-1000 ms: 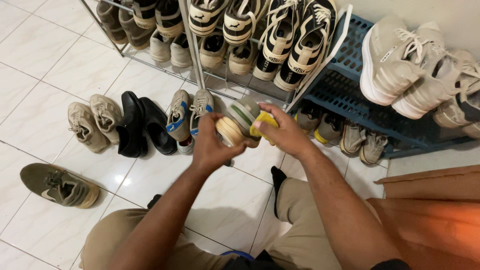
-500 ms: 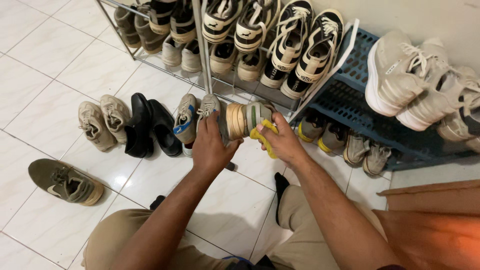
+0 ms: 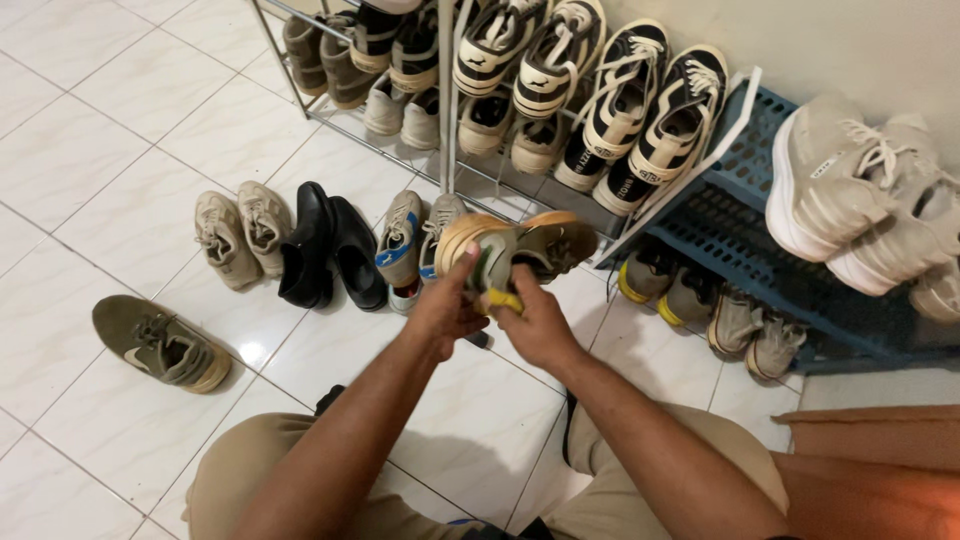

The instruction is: The person cleans a pair of beige sneakers using a yellow sponge. They scrub the soles and sides of the shoes, then place them on a blue plastic crate. The person repeats the process with a second shoe.

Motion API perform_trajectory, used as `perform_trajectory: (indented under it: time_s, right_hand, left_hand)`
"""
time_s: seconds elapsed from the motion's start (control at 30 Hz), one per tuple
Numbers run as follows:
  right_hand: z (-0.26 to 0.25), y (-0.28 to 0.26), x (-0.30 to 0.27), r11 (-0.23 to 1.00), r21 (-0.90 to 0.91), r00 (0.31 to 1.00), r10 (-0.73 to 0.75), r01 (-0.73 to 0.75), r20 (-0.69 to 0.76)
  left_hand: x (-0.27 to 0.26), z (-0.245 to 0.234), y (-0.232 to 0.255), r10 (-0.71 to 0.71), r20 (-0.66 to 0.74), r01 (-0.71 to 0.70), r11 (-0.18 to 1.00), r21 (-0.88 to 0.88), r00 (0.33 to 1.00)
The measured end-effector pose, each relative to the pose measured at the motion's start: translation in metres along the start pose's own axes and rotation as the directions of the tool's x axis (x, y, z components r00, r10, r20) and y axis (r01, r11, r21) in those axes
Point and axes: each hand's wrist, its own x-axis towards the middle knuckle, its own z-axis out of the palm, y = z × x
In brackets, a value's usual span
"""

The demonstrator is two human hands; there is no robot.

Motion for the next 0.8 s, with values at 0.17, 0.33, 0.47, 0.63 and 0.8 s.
perform_trajectory:
  time_s: [0.17, 0.33, 0.47, 0.63, 0.8]
  right_hand:
    - [0.009, -0.008, -0.007, 0.979, -0.196, 0.995, -0.042, 0.060, 0.094]
    - [0.008, -0.025, -0.004, 0.932, -0.339, 0.984, -0.076, 0.128, 0.163]
    - [-0.005, -0.036, -0.001, 0.930, -0.362, 0.958, 0.038, 0.071, 0.285]
    - [-0.034, -0.039, 0.005, 0.984, 0.035, 0.967, -0.177, 0.174, 0.185]
    - [-0.040, -0.046, 0.003, 0.900, -0.233, 0.908, -0.402, 0.369, -0.115]
  left_hand:
    - [-0.014, 0.004, 0.000, 0.181, -0.024, -0.182, 0.958, -0.221, 0.983]
    - [-0.016, 0.001, 0.008, 0.250, -0.085, -0.264, 0.925, -0.273, 0.964]
    - [-0.011, -0.007, 0.013, 0.366, -0.136, -0.386, 0.907, -0.167, 0.921]
    - [-0.005, -0.014, 0.017, 0.382, -0.169, -0.403, 0.909, -0.110, 0.908]
    - [-0.005, -0.009, 0.010, 0.467, -0.158, -0.475, 0.880, -0.009, 0.870]
